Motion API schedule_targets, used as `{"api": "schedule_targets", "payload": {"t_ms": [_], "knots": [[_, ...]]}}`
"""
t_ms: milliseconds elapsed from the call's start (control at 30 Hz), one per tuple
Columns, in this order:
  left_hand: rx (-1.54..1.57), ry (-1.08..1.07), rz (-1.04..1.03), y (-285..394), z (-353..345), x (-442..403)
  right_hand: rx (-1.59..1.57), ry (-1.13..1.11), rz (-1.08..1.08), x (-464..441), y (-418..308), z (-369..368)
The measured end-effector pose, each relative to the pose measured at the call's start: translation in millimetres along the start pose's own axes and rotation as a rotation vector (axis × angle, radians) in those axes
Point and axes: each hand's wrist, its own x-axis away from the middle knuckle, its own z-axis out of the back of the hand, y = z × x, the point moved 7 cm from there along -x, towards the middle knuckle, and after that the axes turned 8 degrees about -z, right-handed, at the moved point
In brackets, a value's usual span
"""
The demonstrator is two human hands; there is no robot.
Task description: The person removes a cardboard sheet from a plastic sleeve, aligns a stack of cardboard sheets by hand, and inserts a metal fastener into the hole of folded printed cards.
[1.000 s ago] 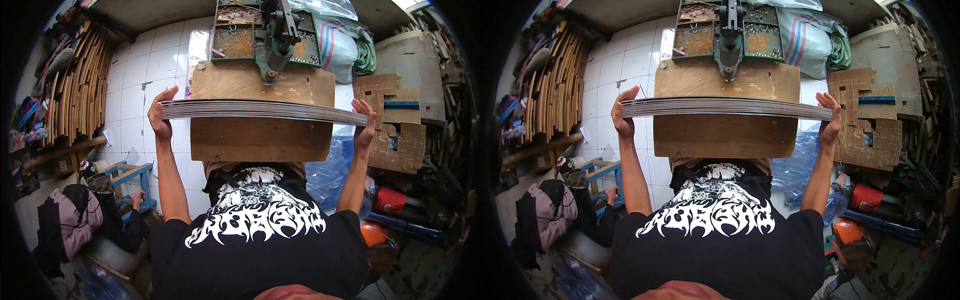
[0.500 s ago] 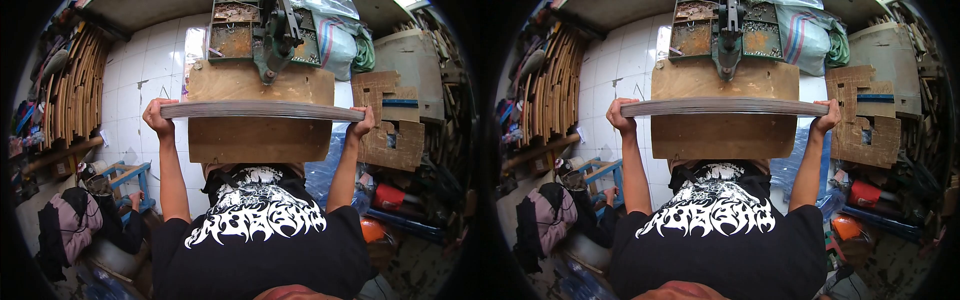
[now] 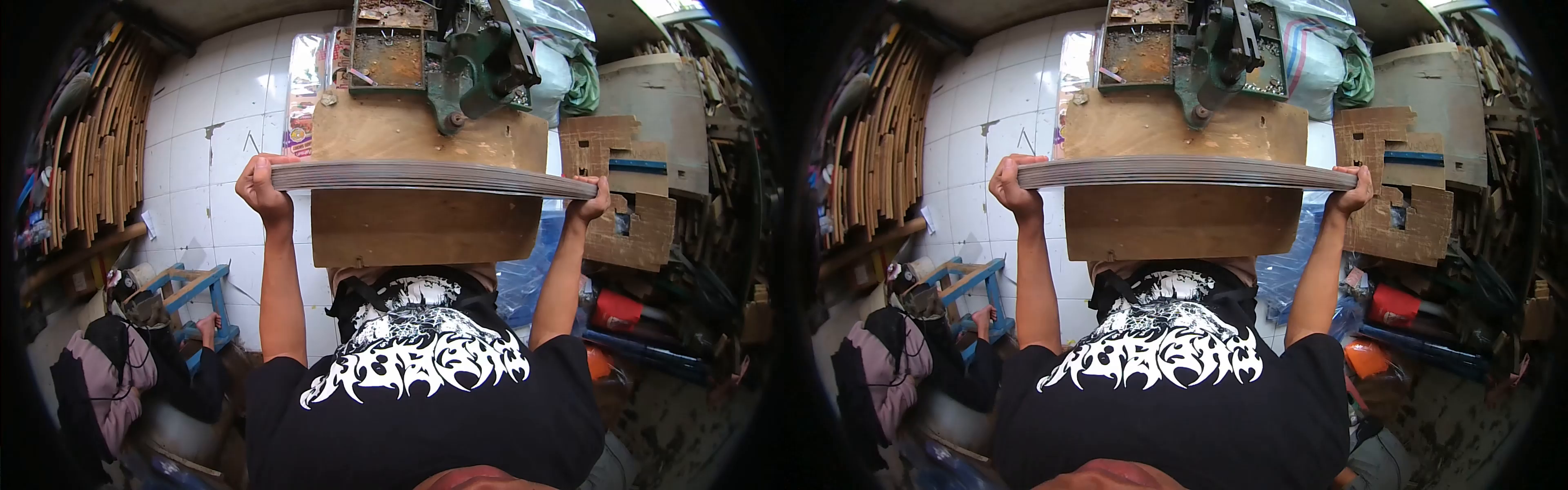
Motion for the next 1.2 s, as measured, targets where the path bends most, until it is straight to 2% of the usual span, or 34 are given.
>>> {"api": "schedule_targets", "payload": {"t_ms": [733,833,1033,1133,1200], "knots": [[0.034,-0.004,0.01,-11.4,6.9,3.6,-0.008,0.065,-0.05,-1.5,6.9,7.6],[0.044,0.014,-0.001,-10.1,6.2,3.4,0.006,0.099,0.032,-2.8,4.5,9.5],[0.046,0.049,-0.053,-3.5,6.7,6.3,-0.04,0.079,0.012,-7.2,8.6,12.8],[0.054,0.045,0.002,-7.8,8.6,9.2,0.068,0.094,0.154,0.8,-2.9,10.4],[0.029,0.06,-0.053,-5.0,8.8,8.7,0.061,0.091,0.169,-0.3,-2.7,12.0]]}}
